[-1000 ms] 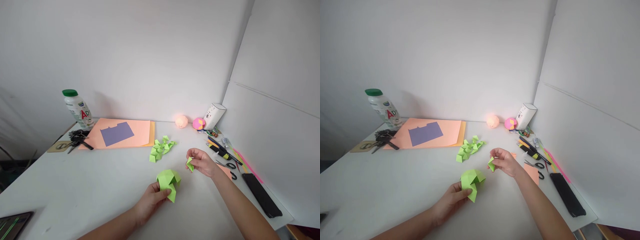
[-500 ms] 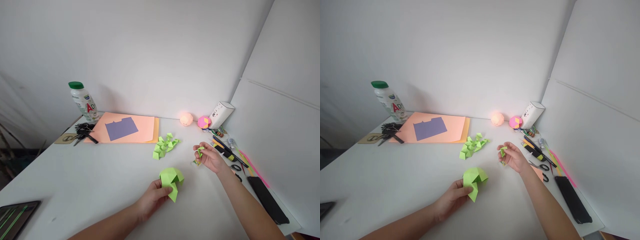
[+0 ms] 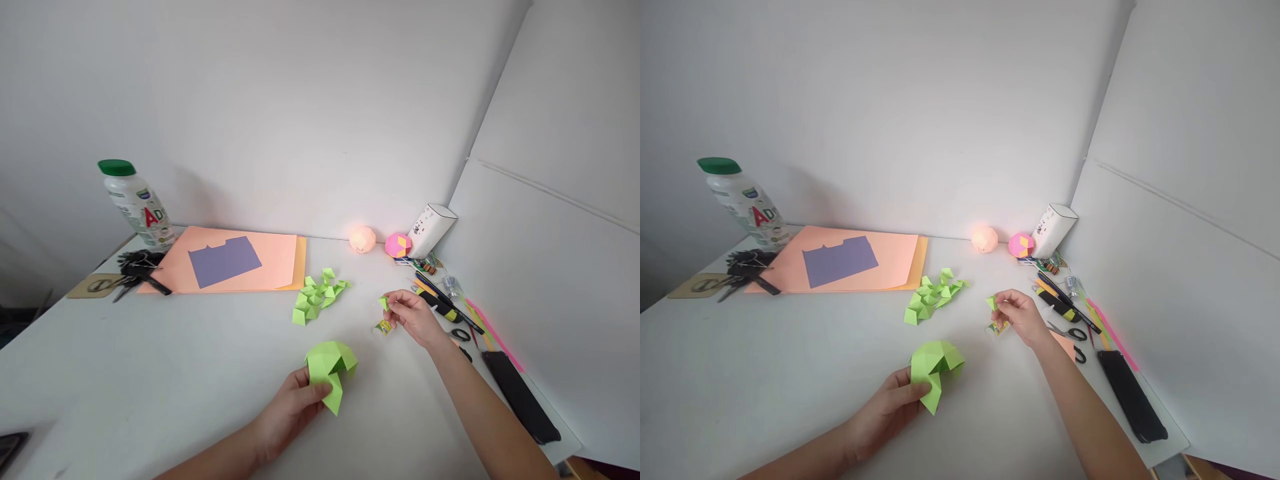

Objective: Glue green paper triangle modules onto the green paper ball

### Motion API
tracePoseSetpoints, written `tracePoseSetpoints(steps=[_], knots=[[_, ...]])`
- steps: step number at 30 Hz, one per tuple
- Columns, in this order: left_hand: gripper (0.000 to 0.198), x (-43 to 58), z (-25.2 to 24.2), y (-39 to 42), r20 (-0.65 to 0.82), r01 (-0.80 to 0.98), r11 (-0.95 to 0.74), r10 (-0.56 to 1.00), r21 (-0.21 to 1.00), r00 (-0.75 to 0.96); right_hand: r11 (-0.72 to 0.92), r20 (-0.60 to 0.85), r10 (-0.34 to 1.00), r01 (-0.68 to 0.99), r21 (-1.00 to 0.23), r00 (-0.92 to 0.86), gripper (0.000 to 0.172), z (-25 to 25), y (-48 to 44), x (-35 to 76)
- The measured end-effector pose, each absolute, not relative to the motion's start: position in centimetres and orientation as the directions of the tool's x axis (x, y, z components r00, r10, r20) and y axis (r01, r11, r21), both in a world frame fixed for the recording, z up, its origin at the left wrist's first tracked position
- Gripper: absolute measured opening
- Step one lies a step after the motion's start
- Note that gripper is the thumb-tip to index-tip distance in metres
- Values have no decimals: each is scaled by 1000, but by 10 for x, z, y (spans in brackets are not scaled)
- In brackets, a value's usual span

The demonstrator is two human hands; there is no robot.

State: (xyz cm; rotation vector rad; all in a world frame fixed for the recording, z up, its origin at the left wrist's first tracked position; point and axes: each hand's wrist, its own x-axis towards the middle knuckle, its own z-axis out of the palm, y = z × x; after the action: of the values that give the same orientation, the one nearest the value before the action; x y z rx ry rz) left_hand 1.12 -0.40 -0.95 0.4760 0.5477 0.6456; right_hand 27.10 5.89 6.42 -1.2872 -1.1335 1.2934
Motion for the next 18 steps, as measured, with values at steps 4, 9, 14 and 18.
tracePoseSetpoints(steps=[4, 9, 14, 18], knots=[[36, 11, -4, -3, -338, -415, 708, 664, 571, 667, -106, -106, 994, 100, -989, 14, 25, 67, 57, 273], [32, 11, -1, -3, -336, -424, 712, 663, 559, 669, -90, -94, 996, 257, -962, -2, 30, 67, 57, 275], [28, 11, -3, -2, -328, -434, 709, 667, 556, 669, -12, -11, 1000, 424, -905, 5, 27, 60, 69, 289], [28, 11, -4, -2, -310, -444, 708, 666, 549, 679, 38, 37, 999, 581, -813, -14, 24, 58, 80, 301]])
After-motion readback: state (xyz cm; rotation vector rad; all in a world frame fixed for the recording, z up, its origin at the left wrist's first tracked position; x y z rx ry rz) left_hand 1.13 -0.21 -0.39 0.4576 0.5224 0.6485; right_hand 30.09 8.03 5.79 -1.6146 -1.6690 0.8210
